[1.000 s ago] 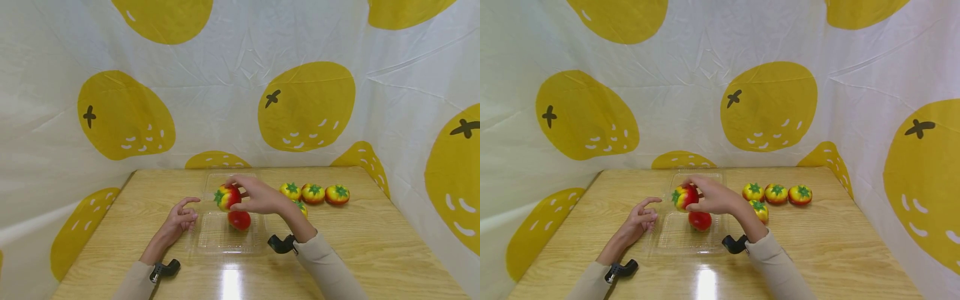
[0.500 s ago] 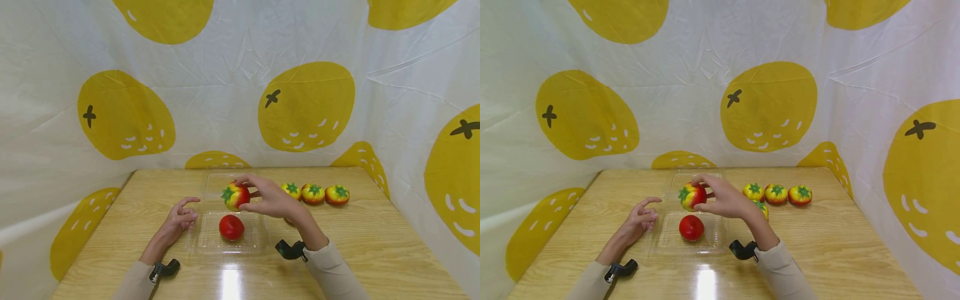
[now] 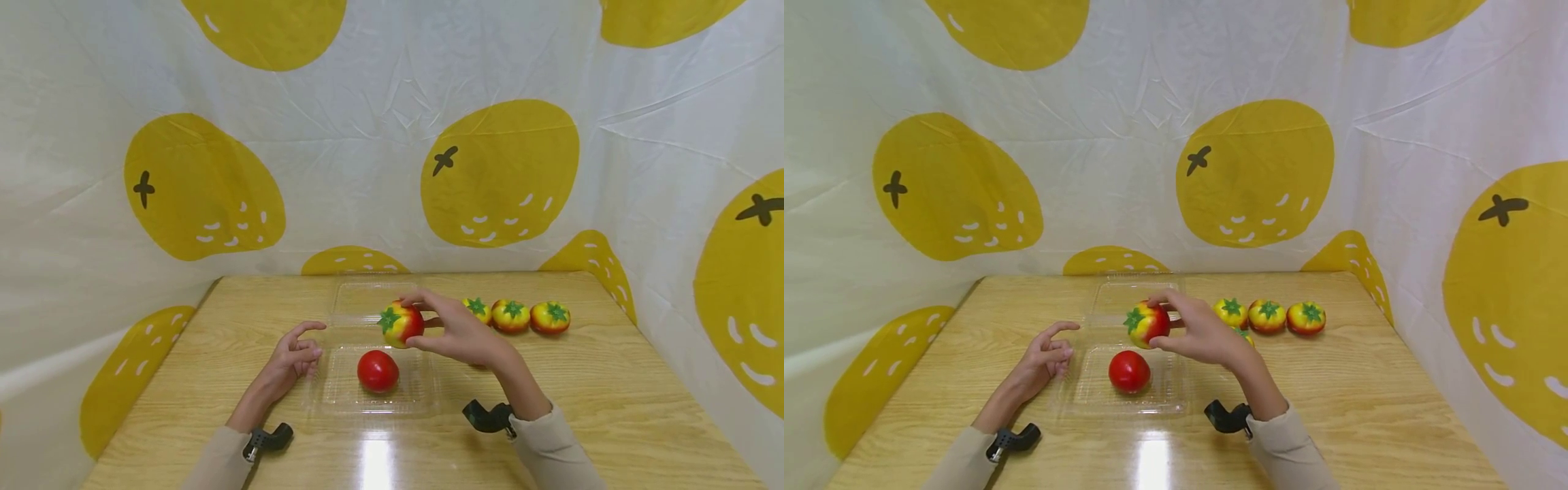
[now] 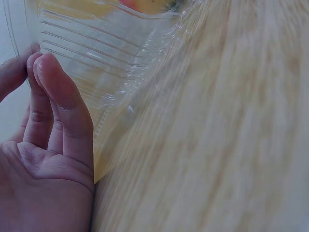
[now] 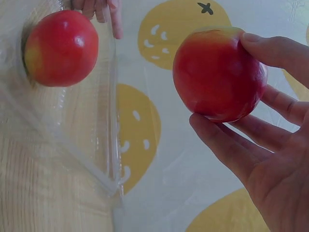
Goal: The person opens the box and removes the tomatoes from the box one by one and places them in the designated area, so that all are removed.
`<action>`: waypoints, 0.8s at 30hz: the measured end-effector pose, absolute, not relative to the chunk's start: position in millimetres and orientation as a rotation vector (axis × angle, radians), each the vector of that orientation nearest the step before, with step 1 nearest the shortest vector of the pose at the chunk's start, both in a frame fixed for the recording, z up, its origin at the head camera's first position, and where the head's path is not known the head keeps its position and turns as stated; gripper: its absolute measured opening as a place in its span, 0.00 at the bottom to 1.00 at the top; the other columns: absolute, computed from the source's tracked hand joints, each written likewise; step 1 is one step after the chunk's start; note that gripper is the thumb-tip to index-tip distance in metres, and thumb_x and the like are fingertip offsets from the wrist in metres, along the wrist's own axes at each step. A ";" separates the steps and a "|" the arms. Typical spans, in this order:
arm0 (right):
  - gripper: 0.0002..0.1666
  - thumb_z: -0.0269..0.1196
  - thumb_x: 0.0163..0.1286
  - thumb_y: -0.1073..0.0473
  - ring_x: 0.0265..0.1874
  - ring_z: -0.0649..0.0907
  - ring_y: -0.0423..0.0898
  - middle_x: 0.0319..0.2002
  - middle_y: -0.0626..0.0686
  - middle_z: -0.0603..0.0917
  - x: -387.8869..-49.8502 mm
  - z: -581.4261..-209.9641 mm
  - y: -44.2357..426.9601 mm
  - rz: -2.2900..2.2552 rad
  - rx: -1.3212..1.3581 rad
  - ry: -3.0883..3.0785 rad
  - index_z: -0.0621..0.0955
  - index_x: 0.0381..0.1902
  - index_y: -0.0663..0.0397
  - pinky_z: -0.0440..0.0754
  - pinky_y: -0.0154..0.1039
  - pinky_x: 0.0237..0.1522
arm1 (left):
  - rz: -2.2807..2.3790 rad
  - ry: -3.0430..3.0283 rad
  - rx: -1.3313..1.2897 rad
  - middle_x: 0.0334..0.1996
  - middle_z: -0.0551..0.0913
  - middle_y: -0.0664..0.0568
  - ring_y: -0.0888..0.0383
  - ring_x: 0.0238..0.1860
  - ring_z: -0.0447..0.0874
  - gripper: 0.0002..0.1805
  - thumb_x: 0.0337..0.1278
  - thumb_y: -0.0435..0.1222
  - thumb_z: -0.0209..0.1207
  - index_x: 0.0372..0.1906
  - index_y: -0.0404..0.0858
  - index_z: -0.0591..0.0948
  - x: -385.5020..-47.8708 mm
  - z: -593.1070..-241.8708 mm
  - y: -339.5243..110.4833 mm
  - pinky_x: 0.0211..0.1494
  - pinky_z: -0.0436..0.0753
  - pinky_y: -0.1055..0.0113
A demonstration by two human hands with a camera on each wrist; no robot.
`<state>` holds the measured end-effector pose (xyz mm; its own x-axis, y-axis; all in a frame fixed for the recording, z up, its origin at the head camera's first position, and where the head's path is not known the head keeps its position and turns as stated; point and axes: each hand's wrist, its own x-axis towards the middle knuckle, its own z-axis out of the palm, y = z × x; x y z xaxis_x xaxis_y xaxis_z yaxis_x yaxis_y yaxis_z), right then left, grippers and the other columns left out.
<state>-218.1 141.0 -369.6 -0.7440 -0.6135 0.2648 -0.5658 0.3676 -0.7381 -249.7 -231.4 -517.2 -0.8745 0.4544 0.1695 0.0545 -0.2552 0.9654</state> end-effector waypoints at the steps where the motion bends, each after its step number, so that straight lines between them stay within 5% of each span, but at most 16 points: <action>1: 0.30 0.72 0.67 0.60 0.65 0.81 0.51 0.67 0.46 0.79 -217.6 -370.2 142.2 -1.346 -1.100 2.555 0.75 0.64 0.44 0.85 0.47 0.62 | 2.214 1.732 0.619 0.24 0.82 0.58 0.65 0.22 0.80 0.28 0.70 0.23 0.50 0.72 0.29 0.60 -249.5 -517.2 -231.6 0.24 0.83 0.72; 10: 0.31 0.73 0.66 0.58 0.66 0.81 0.58 0.67 0.52 0.79 -211.4 -370.7 152.0 -1.365 -1.059 2.579 0.74 0.63 0.48 0.84 0.51 0.63 | 2.217 1.726 0.611 0.24 0.82 0.58 0.65 0.21 0.81 0.26 0.71 0.22 0.50 0.70 0.35 0.64 -246.9 -513.9 -231.3 0.23 0.83 0.72; 19: 0.31 0.75 0.64 0.56 0.65 0.81 0.57 0.65 0.52 0.79 -209.7 -375.6 162.6 -1.377 -0.993 2.576 0.72 0.60 0.46 0.86 0.49 0.60 | 2.203 1.742 0.617 0.24 0.82 0.58 0.65 0.21 0.80 0.30 0.71 0.23 0.50 0.73 0.26 0.56 -247.9 -514.2 -230.5 0.24 0.83 0.72; 24: 0.32 0.75 0.64 0.55 0.65 0.81 0.57 0.64 0.52 0.79 -210.7 -376.7 166.8 -1.374 -0.994 2.582 0.72 0.61 0.45 0.87 0.47 0.59 | 2.209 1.740 0.607 0.24 0.82 0.58 0.65 0.21 0.81 0.27 0.71 0.23 0.50 0.71 0.32 0.62 -247.1 -513.4 -230.0 0.24 0.83 0.72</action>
